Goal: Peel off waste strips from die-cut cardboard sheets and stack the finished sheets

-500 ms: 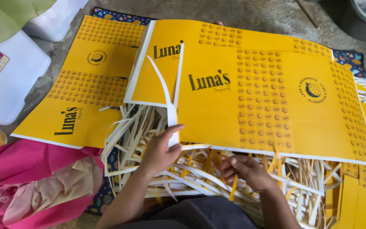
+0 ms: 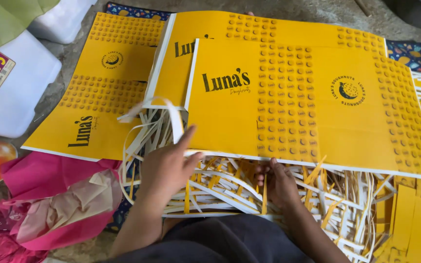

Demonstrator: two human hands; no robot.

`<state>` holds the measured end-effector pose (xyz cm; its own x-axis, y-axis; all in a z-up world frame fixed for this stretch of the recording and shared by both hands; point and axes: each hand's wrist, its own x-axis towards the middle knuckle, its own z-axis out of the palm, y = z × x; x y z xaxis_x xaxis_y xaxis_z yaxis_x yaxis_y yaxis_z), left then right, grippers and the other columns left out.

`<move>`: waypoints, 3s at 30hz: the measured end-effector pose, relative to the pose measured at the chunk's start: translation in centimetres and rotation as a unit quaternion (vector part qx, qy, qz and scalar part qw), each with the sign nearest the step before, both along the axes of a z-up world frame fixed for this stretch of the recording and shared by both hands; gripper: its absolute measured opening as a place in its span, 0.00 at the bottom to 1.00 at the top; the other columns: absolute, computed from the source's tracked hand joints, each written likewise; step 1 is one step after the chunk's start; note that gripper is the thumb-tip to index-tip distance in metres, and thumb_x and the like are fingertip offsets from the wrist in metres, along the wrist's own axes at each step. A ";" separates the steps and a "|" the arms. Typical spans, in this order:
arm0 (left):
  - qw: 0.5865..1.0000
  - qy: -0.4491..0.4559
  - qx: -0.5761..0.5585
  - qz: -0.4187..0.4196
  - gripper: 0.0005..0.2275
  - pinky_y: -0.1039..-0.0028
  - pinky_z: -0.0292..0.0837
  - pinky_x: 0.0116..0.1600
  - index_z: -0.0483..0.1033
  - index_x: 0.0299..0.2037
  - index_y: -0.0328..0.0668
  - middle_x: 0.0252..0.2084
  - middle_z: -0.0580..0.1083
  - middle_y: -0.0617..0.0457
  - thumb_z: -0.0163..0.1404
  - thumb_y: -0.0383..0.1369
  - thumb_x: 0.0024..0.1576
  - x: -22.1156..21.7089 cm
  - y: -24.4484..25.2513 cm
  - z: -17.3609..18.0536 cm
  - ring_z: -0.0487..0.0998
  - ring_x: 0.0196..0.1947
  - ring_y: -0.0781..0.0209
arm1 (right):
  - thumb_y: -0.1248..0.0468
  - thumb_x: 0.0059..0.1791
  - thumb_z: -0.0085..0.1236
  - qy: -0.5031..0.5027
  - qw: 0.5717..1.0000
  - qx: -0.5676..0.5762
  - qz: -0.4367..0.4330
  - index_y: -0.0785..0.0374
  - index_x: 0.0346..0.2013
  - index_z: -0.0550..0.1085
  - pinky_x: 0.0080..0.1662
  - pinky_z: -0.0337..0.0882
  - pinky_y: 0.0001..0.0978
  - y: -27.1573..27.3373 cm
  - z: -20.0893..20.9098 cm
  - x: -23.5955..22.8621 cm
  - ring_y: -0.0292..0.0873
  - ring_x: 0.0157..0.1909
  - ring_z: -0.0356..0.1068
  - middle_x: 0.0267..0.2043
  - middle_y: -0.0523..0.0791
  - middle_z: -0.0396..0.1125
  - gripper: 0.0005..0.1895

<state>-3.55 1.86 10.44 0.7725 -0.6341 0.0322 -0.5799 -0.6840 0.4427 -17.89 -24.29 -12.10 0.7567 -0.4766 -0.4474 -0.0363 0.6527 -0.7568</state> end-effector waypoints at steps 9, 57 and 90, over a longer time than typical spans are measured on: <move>0.983 -0.126 0.006 -0.135 0.22 0.38 0.50 0.72 0.65 0.70 0.64 0.74 0.61 0.48 0.46 0.45 0.64 6.1 -20.1 -12.0 0.56 0.76 0.41 | 0.59 0.57 0.55 -0.005 0.998 -0.030 -0.053 0.71 0.30 0.76 0.25 0.78 0.37 0.4 -1.8 0.3 0.47 0.24 0.72 0.29 0.56 0.71 0.18; 0.990 -0.032 0.001 -0.138 0.20 0.30 0.22 0.71 0.68 0.69 0.66 0.76 0.57 0.50 0.42 0.44 0.67 11.8 -20.7 -14.9 0.48 0.78 0.45 | 0.46 0.60 0.40 0.047 0.988 0.086 -0.122 0.63 0.47 0.67 0.40 0.81 0.56 -2.4 -4.2 -3.0 0.53 0.35 0.76 0.37 0.53 0.73 0.22; 0.991 -0.017 0.042 -0.128 0.19 0.29 0.21 0.71 0.65 0.70 0.67 0.78 0.54 0.56 0.37 0.42 0.68 12.2 -20.7 -14.4 0.46 0.79 0.49 | 0.50 0.61 0.45 0.004 0.958 -0.009 -0.287 0.65 0.36 0.74 0.39 0.83 0.39 -4.9 -3.3 -7.2 0.42 0.32 0.76 0.33 0.46 0.72 0.22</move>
<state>8.69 -18.86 -3.96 0.5851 -0.8109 -0.0049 -0.7530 -0.5455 0.3680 -25.04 -29.20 -15.35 0.3639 -0.8215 -0.4389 0.3194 0.5527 -0.7697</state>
